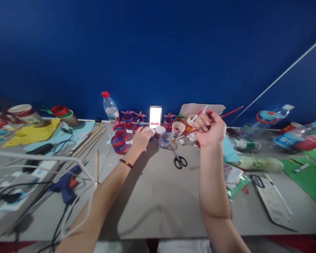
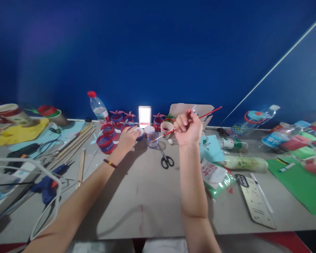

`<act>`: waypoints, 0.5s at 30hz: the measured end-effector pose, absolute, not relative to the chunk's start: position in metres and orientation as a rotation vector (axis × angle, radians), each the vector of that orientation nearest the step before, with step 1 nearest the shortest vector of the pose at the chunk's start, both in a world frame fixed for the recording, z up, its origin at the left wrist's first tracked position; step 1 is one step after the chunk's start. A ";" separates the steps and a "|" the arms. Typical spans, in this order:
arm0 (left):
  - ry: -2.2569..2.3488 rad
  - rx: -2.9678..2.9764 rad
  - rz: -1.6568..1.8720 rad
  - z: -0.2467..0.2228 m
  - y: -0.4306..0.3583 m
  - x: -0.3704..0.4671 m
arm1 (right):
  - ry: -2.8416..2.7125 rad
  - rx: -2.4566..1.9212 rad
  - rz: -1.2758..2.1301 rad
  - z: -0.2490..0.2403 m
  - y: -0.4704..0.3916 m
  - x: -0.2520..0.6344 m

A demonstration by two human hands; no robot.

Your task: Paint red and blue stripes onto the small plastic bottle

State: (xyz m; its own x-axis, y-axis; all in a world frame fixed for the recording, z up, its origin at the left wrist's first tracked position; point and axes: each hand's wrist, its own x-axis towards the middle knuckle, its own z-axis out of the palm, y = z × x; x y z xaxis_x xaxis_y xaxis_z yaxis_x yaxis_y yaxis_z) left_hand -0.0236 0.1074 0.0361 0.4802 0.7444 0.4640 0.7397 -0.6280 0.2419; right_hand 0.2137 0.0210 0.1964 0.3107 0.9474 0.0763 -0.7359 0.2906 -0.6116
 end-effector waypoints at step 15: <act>1.487 2.674 0.834 0.050 0.101 -0.017 | -0.527 -0.548 1.173 0.192 0.024 0.216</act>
State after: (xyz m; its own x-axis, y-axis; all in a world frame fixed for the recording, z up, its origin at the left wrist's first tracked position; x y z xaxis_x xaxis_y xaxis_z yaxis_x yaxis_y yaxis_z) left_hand -0.0168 0.1007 0.0496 0.4221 0.7828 0.4573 0.7986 -0.5598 0.2211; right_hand 0.2156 0.0243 0.1925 0.2996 0.9489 0.0989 -0.7044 0.2899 -0.6478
